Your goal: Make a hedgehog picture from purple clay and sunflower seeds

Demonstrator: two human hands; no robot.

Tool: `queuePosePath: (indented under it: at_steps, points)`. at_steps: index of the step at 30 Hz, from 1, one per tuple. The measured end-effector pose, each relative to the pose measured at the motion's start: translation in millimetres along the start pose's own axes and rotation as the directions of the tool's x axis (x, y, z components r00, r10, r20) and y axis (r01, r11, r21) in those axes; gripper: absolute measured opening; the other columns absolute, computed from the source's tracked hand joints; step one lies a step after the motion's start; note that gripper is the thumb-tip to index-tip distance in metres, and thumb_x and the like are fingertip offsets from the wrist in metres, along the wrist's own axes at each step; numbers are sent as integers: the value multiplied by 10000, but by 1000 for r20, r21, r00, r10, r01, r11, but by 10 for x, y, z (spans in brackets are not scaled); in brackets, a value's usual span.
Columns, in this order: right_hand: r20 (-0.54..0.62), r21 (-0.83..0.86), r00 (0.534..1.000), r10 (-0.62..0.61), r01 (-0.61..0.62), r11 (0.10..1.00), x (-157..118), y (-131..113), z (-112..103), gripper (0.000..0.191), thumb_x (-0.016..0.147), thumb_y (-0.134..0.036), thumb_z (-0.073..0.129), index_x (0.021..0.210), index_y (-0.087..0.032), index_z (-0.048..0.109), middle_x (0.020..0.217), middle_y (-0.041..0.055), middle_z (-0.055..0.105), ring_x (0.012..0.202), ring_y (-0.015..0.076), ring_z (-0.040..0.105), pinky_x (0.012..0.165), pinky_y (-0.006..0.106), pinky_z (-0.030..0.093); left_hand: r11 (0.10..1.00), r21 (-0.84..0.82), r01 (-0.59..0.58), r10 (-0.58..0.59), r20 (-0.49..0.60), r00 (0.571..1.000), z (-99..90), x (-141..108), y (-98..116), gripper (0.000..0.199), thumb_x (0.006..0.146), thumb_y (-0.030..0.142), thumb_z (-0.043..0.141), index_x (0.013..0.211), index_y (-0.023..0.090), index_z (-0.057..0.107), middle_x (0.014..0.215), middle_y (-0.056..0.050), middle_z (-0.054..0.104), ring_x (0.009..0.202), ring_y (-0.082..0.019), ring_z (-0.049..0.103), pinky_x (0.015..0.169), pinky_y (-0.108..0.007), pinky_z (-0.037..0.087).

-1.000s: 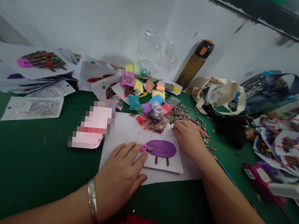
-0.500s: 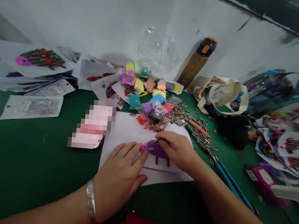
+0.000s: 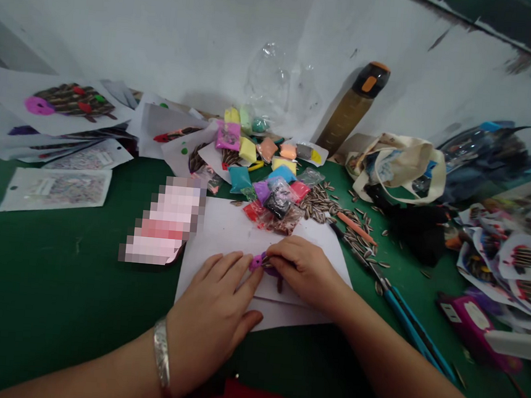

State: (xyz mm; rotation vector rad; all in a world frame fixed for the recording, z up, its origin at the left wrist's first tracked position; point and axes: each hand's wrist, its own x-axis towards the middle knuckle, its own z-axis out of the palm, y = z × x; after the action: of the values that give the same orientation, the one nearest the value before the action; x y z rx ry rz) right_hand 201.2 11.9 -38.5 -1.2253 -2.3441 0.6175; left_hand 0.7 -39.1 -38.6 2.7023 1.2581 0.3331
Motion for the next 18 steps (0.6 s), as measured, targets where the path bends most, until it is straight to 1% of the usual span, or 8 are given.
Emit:
queuePosePath:
  at_steps: [3,6,12,18]
  points:
    - [-36,-13,999,7,-7,1000,-4,-4,2,147,889,-179,534,884,-190,681,857,47,657,826,155,571,776,277,445,1000,0,-3,3,9,1000,-10,8,2,533,809,322,644,1293,129,531,1311,-153,539,1205,-337,455,1008,-526,383]
    - [-58,-15,998,5,-6,1000,-5,-5,7,143,883,-181,542,855,-192,681,827,42,651,804,154,568,762,280,446,1000,-2,-2,2,5,1000,-14,10,2,535,807,322,648,1290,122,536,1306,-157,543,1203,-336,456,1009,-521,383]
    - [-42,-24,999,21,-22,999,1,-46,24,133,851,-135,567,820,-180,688,764,36,636,779,153,563,738,265,437,1000,-15,23,-23,10,1000,-14,0,11,513,810,308,642,1285,141,547,1313,-142,544,1216,-325,446,1022,-506,374]
    - [-44,-10,999,26,-27,1000,7,-59,40,147,834,-105,568,813,-169,698,741,32,629,754,146,567,719,258,436,1000,-17,5,-5,-7,1000,-12,1,8,505,809,311,643,1274,133,555,1291,-150,555,1195,-332,457,1006,-513,387]
